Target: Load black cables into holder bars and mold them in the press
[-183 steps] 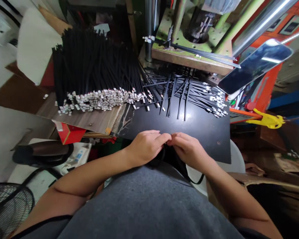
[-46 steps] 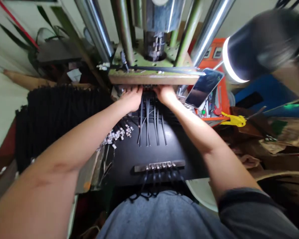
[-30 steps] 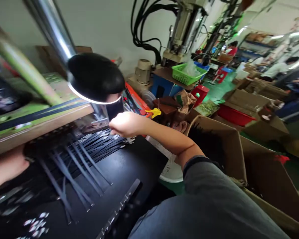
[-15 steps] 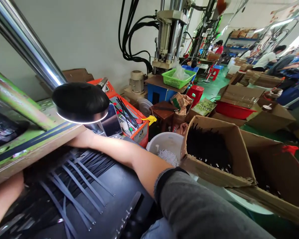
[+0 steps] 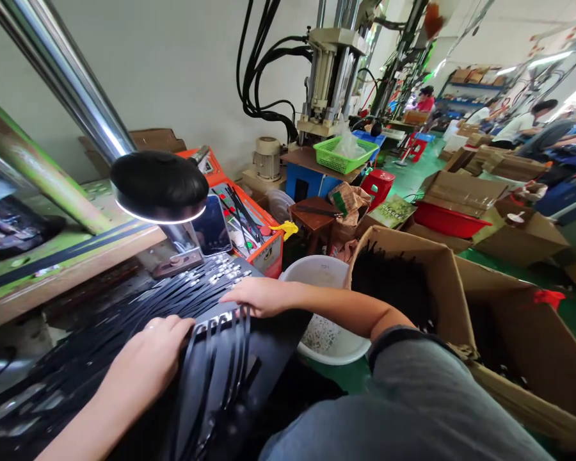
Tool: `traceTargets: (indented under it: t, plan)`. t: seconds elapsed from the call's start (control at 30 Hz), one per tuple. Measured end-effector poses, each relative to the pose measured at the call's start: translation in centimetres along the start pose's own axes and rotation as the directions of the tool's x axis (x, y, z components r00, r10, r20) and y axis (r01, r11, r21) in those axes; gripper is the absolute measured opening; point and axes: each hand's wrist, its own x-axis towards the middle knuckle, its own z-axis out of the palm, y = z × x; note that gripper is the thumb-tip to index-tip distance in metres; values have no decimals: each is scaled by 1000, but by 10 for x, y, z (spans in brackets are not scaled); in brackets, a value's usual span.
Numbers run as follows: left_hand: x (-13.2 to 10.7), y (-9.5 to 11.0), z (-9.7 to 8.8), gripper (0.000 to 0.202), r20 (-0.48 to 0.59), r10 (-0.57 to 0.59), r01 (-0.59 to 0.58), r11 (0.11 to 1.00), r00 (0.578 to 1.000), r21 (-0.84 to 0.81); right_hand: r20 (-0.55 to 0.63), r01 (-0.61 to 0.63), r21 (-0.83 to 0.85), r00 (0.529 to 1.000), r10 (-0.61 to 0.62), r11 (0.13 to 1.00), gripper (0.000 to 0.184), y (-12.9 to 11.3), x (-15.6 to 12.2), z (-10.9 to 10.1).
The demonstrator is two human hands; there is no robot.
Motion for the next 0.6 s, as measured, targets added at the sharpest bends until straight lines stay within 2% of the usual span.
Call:
traceTargets:
  t: [0.07,0.1,0.13,0.17,0.2,0.23,0.27,0.3,0.33,0.37,0.4,0.47,0.5,0.53,0.57,0.6]
  plan:
    - [9,6,0,40,-33,-50,46,992,998,-116,-26,-5,71,1000,7,997,46,3,4,0]
    - [9,9,-3,42,-18,-117,110,971,993,-213,-36,-32,101,999,36,994,49,4,8,0]
    - [5,14,-7,48,50,-199,204,921,979,-331,-47,-47,123,997,54,991,53,3,11,1]
    - [-1,22,-11,58,168,-258,307,831,951,-465,-56,-27,136,998,34,990,55,0,15,3]
    - [-10,32,-16,68,311,-270,408,695,911,-592,-53,37,137,998,-30,990,56,-4,19,5]
    - [-19,43,-20,74,432,-227,482,536,873,-693,-42,123,123,992,-119,985,53,-10,25,9]
    - [-26,56,-24,75,499,-153,516,390,853,-763,-24,200,95,980,-199,975,47,-16,31,13]
    - [-32,68,-28,70,514,-77,513,285,854,-810,-14,237,58,971,-237,970,38,-22,38,16]
    - [-34,76,-32,66,500,-28,492,236,866,-838,-24,222,13,975,-222,975,29,-25,45,17]
    - [-35,79,-37,64,474,-27,465,251,880,-849,-53,167,-27,984,-168,986,24,-26,53,16]
    - [-34,76,-41,63,439,-83,441,324,894,-837,-94,94,-53,991,-98,994,24,-24,60,14]
    - [-37,56,-50,63,295,-319,431,569,901,-700,-163,-14,-55,987,5,998,35,-14,72,8]
    - [-43,42,-54,61,170,-440,452,683,882,-574,-180,-31,-50,983,22,998,43,-8,74,6]
    - [-52,29,-56,58,40,-519,482,761,854,-434,-183,-24,-52,983,14,998,50,-3,71,5]
    - [-64,19,-56,55,-46,-551,513,802,833,-308,-181,1,-55,983,-11,999,55,-1,64,6]
    - [-79,13,-55,50,-65,-547,524,825,835,-212,-174,43,-51,983,-52,998,57,-2,52,9]
